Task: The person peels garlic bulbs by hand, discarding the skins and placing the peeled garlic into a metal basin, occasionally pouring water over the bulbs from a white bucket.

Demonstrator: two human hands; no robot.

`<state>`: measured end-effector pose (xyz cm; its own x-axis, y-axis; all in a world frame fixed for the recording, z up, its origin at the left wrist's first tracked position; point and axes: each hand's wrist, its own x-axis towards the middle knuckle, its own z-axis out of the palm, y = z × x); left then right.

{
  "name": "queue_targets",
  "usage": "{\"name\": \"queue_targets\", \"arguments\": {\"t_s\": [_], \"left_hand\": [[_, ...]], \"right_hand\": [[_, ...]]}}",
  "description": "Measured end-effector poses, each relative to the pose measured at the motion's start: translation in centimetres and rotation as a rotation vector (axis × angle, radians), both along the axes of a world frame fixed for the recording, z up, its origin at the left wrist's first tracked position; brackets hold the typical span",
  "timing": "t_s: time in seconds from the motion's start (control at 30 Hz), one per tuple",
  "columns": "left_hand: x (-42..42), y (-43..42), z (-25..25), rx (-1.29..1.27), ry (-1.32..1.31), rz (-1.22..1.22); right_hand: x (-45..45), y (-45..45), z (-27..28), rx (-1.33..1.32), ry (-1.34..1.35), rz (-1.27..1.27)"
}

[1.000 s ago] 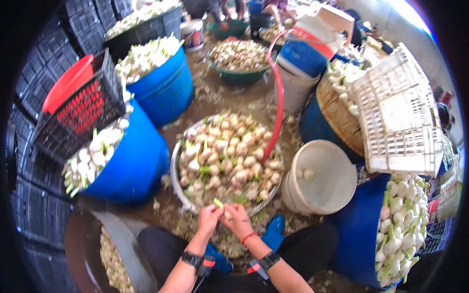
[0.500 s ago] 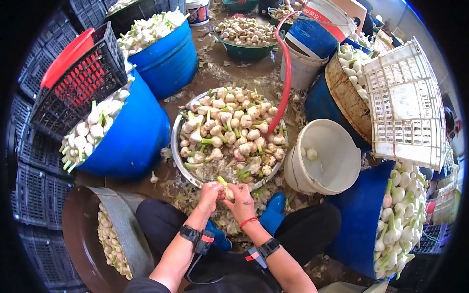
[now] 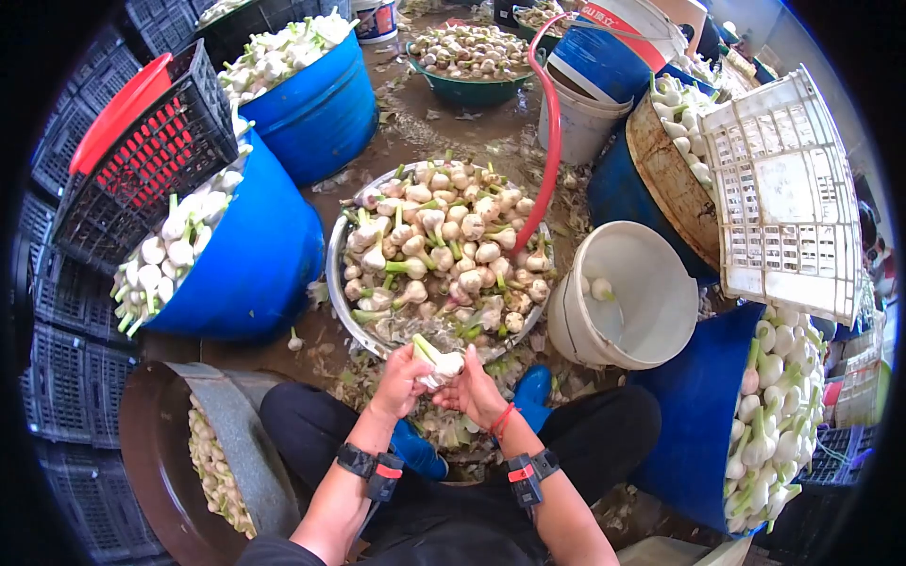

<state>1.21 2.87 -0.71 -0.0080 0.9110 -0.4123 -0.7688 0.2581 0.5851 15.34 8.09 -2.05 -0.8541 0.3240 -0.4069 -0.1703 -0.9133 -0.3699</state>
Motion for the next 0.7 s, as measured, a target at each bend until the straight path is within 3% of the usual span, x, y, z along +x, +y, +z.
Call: {"name": "queue_targets", "arguments": {"t_s": [0.07,0.1,0.13,0.2,0.23,0.27,0.33,0.4,0.47,0.5,0.6,0.67,0.7], "left_hand": [[0.4,0.1,-0.4,-0.051,0.398,-0.082],[0.4,-0.2,-0.6,-0.069,0.278,-0.157],[0.2,-0.3,-0.9,-0.072,0.276,-0.155],[-1.1,-0.8,-2.7,-0.029,-0.341,0.009],[-1.5,-0.9,-4.6,0.064,-0.525,0.064],[-0.8,-0.5,-2.7,0.061,-0.523,0.067],[1.3,0.8,1.2,-0.191,0.041,0.265],[1.5,0.8,1.3,-0.225,0.017,0.245],[1.4,0.4,-1.2,0.011,0.425,0.049],[1.3,0.2,-2.4,0.009,0.424,0.051],[1.5,-0.4,-5.9,-0.01,0.933,0.009],[1.7,-0.8,-5.9,0.072,0.852,-0.082],[2.1,-1.5,-5.8,0.13,0.935,-0.162]], "right_hand": [[-0.8,-0.7,0.7,0.239,-0.417,-0.223],[0.4,-0.7,-1.1,0.488,-0.413,-0.141],[0.7,-0.5,-0.9,0.486,-0.414,-0.138],[1.1,-0.2,-0.2,0.522,-0.283,-0.034],[0.9,-0.3,-0.1,0.553,-0.227,-0.056],[0.7,-0.4,0.5,0.549,-0.225,-0.054],[0.7,-0.4,1.7,0.208,-0.094,-0.145],[0.7,-0.3,-1.3,0.34,-0.206,-0.233],[0.8,-0.1,-2.4,0.469,-0.319,-0.315],[1.1,0.2,-2.4,0.425,-0.282,-0.352],[0.9,1.1,-1.1,0.391,-0.235,-0.394],[0.4,1.7,0.2,0.328,-0.265,-0.479],[0.4,1.8,0.2,0.369,-0.264,-0.489]]}}
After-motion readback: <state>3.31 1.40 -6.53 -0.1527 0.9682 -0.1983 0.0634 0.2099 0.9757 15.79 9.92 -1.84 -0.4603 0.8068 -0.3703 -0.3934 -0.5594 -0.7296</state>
